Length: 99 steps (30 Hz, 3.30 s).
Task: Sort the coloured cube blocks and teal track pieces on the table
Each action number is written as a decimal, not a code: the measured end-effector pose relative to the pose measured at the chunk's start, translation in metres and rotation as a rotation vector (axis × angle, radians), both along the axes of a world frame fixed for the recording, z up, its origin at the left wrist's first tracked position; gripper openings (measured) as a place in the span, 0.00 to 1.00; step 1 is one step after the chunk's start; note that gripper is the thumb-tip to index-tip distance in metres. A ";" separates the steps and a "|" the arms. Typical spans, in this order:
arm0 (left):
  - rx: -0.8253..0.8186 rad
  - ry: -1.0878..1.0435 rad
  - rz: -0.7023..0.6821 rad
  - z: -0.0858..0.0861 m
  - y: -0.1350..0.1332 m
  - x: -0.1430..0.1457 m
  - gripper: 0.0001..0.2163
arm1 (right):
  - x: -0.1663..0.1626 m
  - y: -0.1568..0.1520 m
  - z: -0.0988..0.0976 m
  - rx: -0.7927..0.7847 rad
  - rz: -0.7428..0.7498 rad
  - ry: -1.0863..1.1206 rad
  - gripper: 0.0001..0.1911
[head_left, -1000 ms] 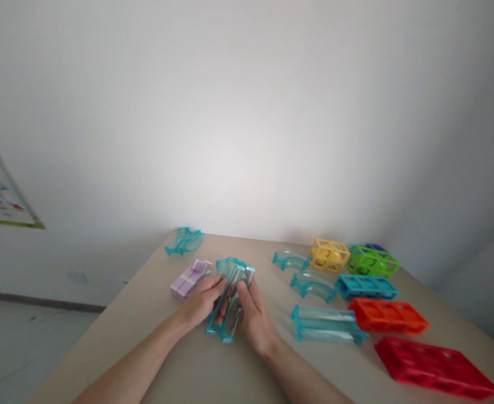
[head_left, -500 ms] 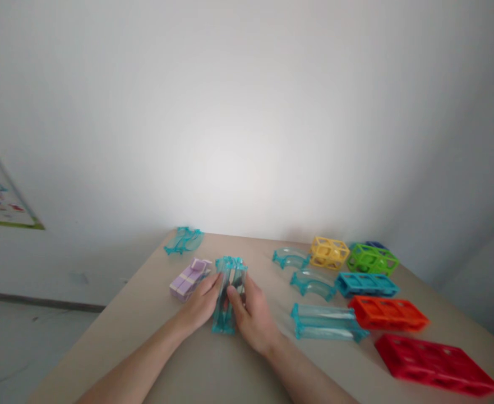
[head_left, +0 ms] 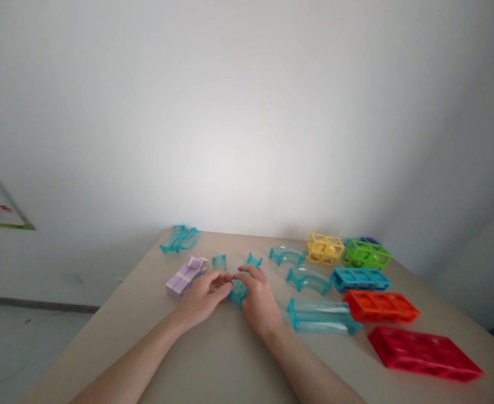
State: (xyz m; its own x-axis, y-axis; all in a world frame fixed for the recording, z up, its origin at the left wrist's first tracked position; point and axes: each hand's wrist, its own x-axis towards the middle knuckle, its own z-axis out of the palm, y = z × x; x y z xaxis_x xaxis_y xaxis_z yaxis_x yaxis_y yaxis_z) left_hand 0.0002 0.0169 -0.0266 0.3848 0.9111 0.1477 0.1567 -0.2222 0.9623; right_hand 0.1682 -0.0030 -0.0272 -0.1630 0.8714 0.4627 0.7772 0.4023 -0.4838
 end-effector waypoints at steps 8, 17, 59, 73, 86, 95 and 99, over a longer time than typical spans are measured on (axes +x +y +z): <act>0.068 0.128 -0.118 -0.001 -0.004 0.001 0.11 | -0.005 -0.012 0.016 -0.028 -0.150 -0.029 0.15; 0.179 0.247 0.077 -0.009 0.008 -0.002 0.10 | -0.001 0.011 -0.005 0.027 -0.192 -0.103 0.16; 0.532 1.014 1.025 -0.004 0.060 -0.089 0.21 | -0.022 -0.012 0.001 -0.040 0.222 -0.313 0.11; 0.464 1.034 0.803 -0.003 0.052 -0.063 0.26 | -0.029 -0.015 0.002 -0.075 0.171 -0.262 0.17; 0.625 1.015 0.760 -0.020 0.055 -0.039 0.33 | -0.032 -0.017 0.001 -0.067 0.170 -0.296 0.15; 0.488 0.723 0.596 -0.015 0.067 -0.060 0.08 | -0.033 -0.016 0.001 -0.078 0.173 -0.289 0.14; 0.486 0.700 0.592 -0.015 0.068 -0.058 0.10 | -0.034 -0.017 0.001 -0.092 0.163 -0.270 0.16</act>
